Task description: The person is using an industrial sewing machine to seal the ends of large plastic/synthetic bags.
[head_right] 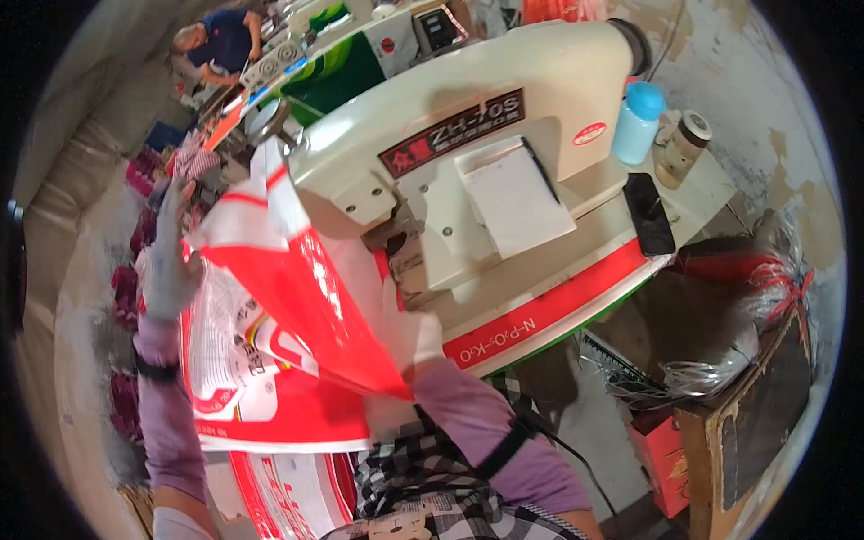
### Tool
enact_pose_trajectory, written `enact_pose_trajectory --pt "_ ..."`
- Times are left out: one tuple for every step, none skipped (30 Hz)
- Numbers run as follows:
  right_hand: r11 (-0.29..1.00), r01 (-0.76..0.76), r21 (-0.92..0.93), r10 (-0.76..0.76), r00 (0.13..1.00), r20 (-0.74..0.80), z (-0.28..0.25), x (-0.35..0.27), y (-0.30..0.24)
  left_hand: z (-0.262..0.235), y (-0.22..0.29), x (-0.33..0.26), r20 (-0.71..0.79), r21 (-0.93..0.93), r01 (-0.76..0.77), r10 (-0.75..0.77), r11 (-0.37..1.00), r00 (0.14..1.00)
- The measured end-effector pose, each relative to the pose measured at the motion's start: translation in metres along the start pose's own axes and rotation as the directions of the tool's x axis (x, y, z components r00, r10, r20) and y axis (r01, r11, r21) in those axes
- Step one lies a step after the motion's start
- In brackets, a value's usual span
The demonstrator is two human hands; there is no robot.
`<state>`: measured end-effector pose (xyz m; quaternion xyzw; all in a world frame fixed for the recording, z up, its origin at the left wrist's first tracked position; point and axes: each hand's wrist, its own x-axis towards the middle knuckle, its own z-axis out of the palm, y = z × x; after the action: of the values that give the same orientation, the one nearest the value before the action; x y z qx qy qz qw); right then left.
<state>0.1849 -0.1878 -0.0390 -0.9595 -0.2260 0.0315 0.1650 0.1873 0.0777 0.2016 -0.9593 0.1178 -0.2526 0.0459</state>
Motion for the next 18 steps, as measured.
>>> enact_pose_trajectory --pt "0.985 0.068 0.156 -0.068 0.998 -0.005 0.030 -0.018 0.011 0.011 -0.048 0.009 0.135 0.062 -0.112 0.103 0.992 0.985" --pt "0.943 0.142 0.303 -0.140 0.990 -0.026 0.053 -0.027 0.028 0.030 -0.093 0.003 0.195 0.125 -0.123 0.097 0.985 0.976" --pt "0.943 0.281 0.179 -0.265 0.958 -0.108 0.028 -0.039 0.017 0.036 -0.166 -0.031 0.289 0.240 -0.117 0.045 0.964 0.956" --pt "0.881 0.463 0.097 -0.431 0.870 -0.239 -0.019 -0.052 -0.018 -0.022 -0.297 -0.090 0.359 0.069 0.374 -0.373 0.925 0.855" --pt "0.930 0.368 0.015 -0.359 0.915 -0.186 -0.032 -0.062 0.018 0.054 -0.232 -0.075 0.286 0.025 0.370 -0.361 0.929 0.888" --pt "0.882 0.471 0.027 -0.453 0.862 -0.227 -0.051 -0.073 0.028 0.063 -0.217 -0.073 0.104 0.047 0.508 -0.510 0.860 0.854" --pt "0.822 0.568 0.040 -0.540 0.800 -0.263 -0.060 -0.081 0.036 0.064 -0.206 -0.067 0.060 0.071 0.424 -0.428 0.903 0.902" --pt "0.765 0.643 0.039 -0.609 0.741 -0.284 -0.062 -0.079 0.033 0.048 -0.226 -0.074 0.005 0.120 0.461 -0.465 0.879 0.885" --pt "0.761 0.648 0.044 -0.611 0.737 -0.289 -0.056 -0.079 0.032 0.023 -0.243 -0.079 -0.037 0.097 0.435 -0.434 0.895 0.900" --pt "0.718 0.525 0.457 -0.486 0.848 -0.210 -0.046 -0.075 0.028 -0.016 -0.264 -0.086 -0.102 0.220 0.244 -0.226 0.945 0.969" --pt "0.544 0.292 0.787 -0.400 0.914 -0.063 -0.036 -0.072 0.020 -0.060 -0.287 -0.100 -0.165 -0.048 0.143 -0.149 0.989 0.975" --pt "0.347 0.064 0.936 -0.191 0.982 0.004 -0.033 -0.077 0.033 -0.084 -0.251 -0.113 -0.274 0.192 0.156 -0.099 0.969 0.957" --pt "0.290 -0.055 0.956 -0.103 0.991 0.089 -0.036 -0.075 0.041 -0.154 -0.190 -0.112 0.011 0.205 -0.062 0.061 0.977 0.998" --pt "0.312 -0.062 0.948 -0.105 0.989 0.099 -0.035 -0.070 0.042 -0.216 -0.123 -0.123 -0.021 0.075 0.098 -0.096 0.992 0.995" --pt "0.341 -0.075 0.937 -0.105 0.988 0.117 -0.028 -0.065 0.045 -0.242 -0.076 -0.145 -0.032 -0.067 0.258 -0.260 0.964 0.965" --pt "0.298 -0.025 0.954 -0.134 0.989 0.068 -0.018 -0.066 0.050 -0.255 -0.039 -0.169 -0.080 0.004 0.291 -0.290 0.957 0.954" --pt "0.300 -0.064 0.952 -0.117 0.988 0.103 -0.035 -0.063 0.039 -0.261 -0.012 -0.200 -0.110 0.127 0.306 -0.293 0.943 0.950" --pt "0.351 -0.120 0.928 -0.077 0.985 0.157 -0.037 -0.070 0.035 -0.250 0.006 -0.231 -0.128 0.206 0.332 -0.311 0.921 0.942"
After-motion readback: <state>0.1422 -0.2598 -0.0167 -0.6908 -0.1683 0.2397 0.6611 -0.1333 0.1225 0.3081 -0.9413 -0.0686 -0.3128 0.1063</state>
